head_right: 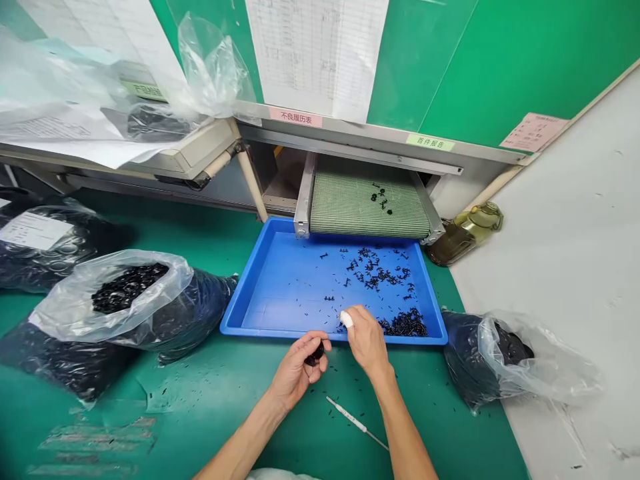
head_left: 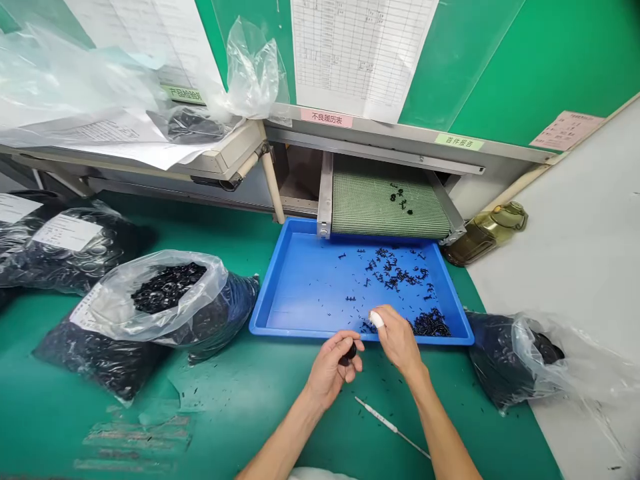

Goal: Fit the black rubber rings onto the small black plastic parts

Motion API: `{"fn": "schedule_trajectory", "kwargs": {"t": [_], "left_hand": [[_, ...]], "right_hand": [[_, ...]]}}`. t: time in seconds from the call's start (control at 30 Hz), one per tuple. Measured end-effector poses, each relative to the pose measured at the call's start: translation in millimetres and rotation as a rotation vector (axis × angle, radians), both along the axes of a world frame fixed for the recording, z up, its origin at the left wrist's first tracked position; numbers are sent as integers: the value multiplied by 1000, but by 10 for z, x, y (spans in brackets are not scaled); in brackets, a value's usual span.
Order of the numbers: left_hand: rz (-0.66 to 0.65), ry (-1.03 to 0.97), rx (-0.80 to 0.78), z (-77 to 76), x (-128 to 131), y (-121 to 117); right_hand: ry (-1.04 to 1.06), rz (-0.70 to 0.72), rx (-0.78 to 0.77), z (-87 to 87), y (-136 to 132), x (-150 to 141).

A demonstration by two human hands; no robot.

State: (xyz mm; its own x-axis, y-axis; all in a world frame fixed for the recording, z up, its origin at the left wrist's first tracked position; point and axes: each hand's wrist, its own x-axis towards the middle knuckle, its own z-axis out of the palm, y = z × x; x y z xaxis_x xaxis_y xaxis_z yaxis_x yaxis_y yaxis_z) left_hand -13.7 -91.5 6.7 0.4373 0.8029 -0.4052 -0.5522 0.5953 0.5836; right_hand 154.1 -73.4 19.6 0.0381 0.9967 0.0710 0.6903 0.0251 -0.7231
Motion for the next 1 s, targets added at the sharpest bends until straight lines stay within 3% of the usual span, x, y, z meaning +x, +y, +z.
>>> {"fn": "schedule_trajectory", "kwargs": {"t": [0.13, 0.23, 0.4, 0.5, 0.63, 0.77, 0.9, 1.0], "left_hand": [[87, -63, -116, -39, -7, 23], [124, -120, -198, -55, 3, 35], [126, -165, -234, -16, 60, 31], [108, -160, -240, -1, 93, 22], [63, -43, -201, 15, 156, -4], [-39, 24, -166, 103, 296, 15], [-174, 67, -127, 309, 576, 87], [-290, 87, 9, 536, 925, 137]], "right_hand": [[-33, -53, 101, -39, -127, 65], [-14, -85, -19, -94, -371, 98], [-149, 162, -161, -310, -937, 24], [-306, 189, -192, -482, -1247, -104], [-435, 94, -177, -648, -1472, -256], [-487, -72, -104, -731, -1517, -121], [-476, -365, -52, -830, -1620, 214], [-432, -467, 26, -938, -1683, 348]]}}
